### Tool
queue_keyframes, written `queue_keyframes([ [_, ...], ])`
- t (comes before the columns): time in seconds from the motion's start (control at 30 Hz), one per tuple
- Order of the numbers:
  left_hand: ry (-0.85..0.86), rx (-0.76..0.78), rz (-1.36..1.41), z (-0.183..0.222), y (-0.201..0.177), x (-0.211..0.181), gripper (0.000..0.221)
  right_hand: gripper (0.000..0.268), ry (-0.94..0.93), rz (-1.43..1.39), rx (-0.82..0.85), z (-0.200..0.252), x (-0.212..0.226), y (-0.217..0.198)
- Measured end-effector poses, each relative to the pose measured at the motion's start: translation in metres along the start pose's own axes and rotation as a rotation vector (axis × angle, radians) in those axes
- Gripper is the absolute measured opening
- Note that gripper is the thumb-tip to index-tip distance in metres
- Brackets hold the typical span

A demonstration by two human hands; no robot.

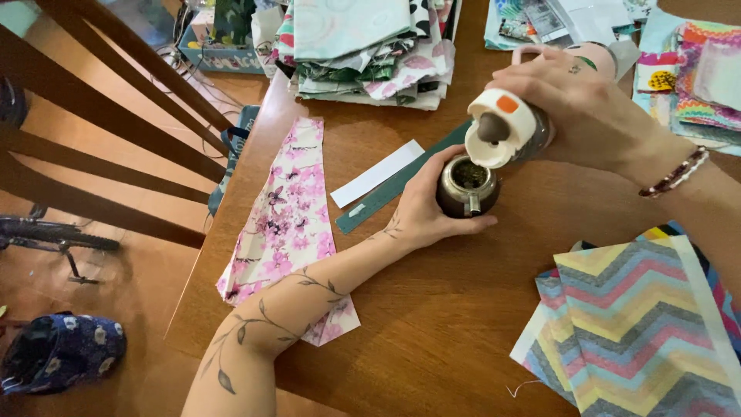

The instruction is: Sorting and organizing various fabric scraps and paper templates on a wooden table

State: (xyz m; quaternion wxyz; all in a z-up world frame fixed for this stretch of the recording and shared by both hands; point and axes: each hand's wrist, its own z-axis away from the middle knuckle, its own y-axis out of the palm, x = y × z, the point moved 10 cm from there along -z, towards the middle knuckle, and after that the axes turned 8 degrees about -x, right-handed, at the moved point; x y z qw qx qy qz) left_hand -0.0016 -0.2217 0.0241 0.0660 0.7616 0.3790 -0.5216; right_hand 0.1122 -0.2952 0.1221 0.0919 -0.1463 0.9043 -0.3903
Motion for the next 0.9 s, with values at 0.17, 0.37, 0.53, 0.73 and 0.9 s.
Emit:
queue_keyframes([
  [0.17, 0.053, -0.028, -0.01, 0.0, 0.001, 0.003, 0.091, 0.057, -0.038, 0.044, 0.094, 0.005, -0.003, 0.008],
  [0.37, 0.034, -0.015, -0.011, 0.0, 0.001, 0.006, 0.085, 0.051, -0.119, 0.093, 0.122, 0.006, -0.001, 0.014],
  [0.53, 0.039, -0.016, -0.034, -0.001, 0.001, 0.006, 0.084, 0.048, -0.169, 0.203, 0.15, 0.004, -0.001, 0.017],
  [0.73, 0.043, -0.026, -0.021, -0.001, 0.001, 0.008, 0.084, 0.038, -0.259, 0.297, 0.142, -0.001, 0.003, 0.015],
  [0.9, 0.059, -0.04, -0.019, -0.001, 0.002, 0.01, 0.086, 0.049, -0.271, 0.306, 0.154, -0.001, 0.001, 0.016],
])
